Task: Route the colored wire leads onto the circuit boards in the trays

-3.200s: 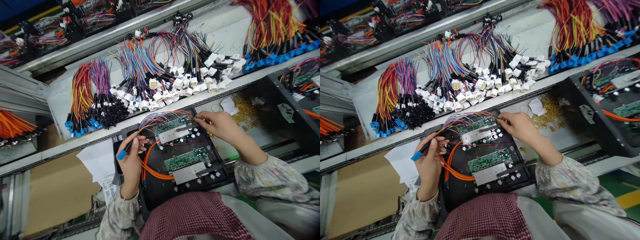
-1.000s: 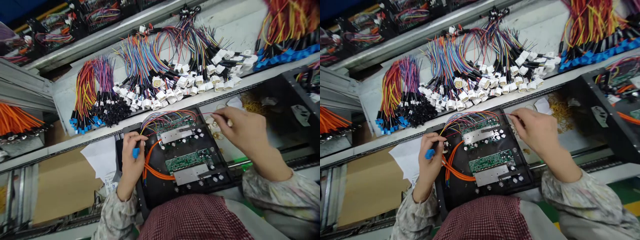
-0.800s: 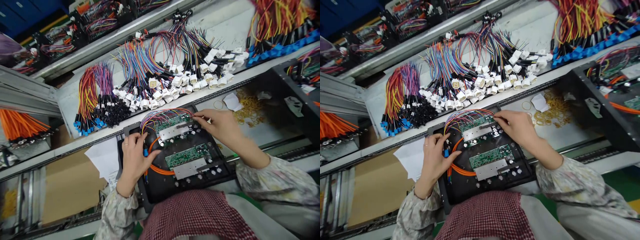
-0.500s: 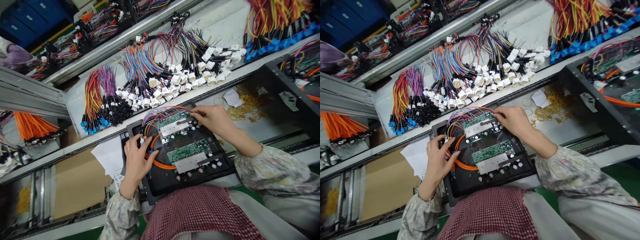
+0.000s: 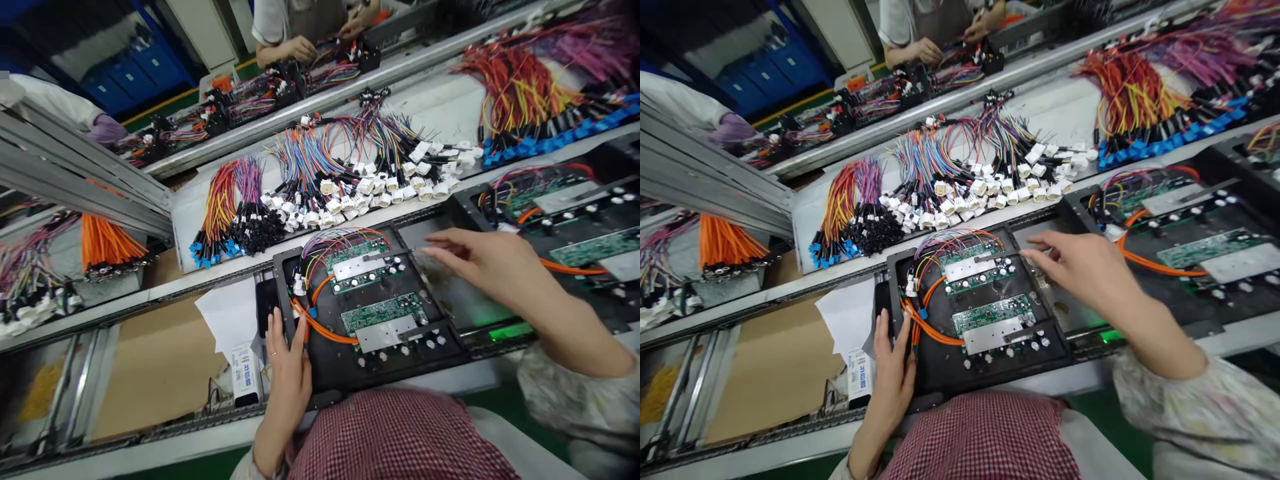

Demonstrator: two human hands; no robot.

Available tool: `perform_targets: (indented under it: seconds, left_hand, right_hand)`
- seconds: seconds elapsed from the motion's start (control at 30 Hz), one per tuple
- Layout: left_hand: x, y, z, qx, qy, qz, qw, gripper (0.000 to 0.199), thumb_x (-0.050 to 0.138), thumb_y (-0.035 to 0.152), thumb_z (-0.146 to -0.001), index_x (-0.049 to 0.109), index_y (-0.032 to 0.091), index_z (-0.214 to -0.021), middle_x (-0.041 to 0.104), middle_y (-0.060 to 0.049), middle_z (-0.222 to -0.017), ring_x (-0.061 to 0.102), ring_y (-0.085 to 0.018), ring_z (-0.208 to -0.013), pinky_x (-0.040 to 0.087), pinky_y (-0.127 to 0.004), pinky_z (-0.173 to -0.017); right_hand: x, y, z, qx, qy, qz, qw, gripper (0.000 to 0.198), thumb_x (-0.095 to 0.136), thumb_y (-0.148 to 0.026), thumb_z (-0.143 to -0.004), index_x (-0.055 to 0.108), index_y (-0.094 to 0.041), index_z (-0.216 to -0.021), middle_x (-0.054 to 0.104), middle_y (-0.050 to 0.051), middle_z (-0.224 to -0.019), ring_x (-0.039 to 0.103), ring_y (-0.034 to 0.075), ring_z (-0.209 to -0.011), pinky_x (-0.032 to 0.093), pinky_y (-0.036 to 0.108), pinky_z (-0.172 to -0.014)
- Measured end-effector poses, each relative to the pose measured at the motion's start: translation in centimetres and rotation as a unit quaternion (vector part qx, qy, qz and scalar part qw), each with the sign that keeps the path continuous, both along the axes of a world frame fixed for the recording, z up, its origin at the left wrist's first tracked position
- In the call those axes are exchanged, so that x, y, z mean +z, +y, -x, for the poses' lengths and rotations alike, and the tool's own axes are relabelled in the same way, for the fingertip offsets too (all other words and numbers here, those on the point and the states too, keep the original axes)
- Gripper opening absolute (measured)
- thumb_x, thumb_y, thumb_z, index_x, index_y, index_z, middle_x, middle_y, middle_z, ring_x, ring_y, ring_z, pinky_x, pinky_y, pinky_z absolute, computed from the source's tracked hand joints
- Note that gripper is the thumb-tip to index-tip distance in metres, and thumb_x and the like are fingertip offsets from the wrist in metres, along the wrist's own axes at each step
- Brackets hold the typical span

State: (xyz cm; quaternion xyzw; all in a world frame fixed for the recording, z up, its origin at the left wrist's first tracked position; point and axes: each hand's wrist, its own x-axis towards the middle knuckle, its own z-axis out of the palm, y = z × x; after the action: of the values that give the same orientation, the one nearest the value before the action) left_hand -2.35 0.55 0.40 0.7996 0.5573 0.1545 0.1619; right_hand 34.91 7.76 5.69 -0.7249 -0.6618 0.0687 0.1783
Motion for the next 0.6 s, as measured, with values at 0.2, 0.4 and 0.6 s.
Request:
perform_targets:
  seconds: [0.2,0.4,0.6]
  left_hand:
    - [-1.4,-0.2,2.6,0.081,-0.019,-0.070,0.994,0.092,0.040,-0.007,-0.084,0.023,0.044,-0.158,0.000,-0.005,-0.171,0.007,-0.039,-0.156,0.023,-0.072,-0.117]
    - [-2.6,-1.9,5.6,0.181,-0.053,-0.107,0.976,0.067,0.048,0.012,-0.095,0.034,0.040,-0.156,0.017,-0.009,-0.168,0.017,-0.038,-0.155,0.025,-0.067,-0.118]
    - [-2.4,-5.3,4.6,0.264,-0.107,-0.038,0.958,0.054,0.042,0.029,-0.103,0.033,0.032,-0.157,0.019,-0.013,-0.167,0.017,-0.033,-0.155,0.025,-0.061,-0.121]
  right_hand:
    - [2.1,10.0,-3.5,-0.022,-0.114,0.032,0.993,0.034,0.058,-0.043,-0.094,0.076,-0.018,-0.109,0.076,0.013,-0.095,0.067,0.022,-0.083,0.031,0.032,-0.060]
    - [1.3,19.8,-3.6,-0.039,-0.105,0.031,0.993,0.026,0.062,-0.036,-0.096,0.068,-0.015,-0.110,0.069,0.007,-0.102,0.066,0.016,-0.087,0.052,0.031,-0.074]
    - [3.2,21.5,2.3,0.031,-0.060,-0.129,0.989,0.030,0.057,-0.036,-0.099,0.063,-0.017,-0.122,0.064,0.009,-0.121,0.065,0.020,-0.102,0.055,0.038,-0.083]
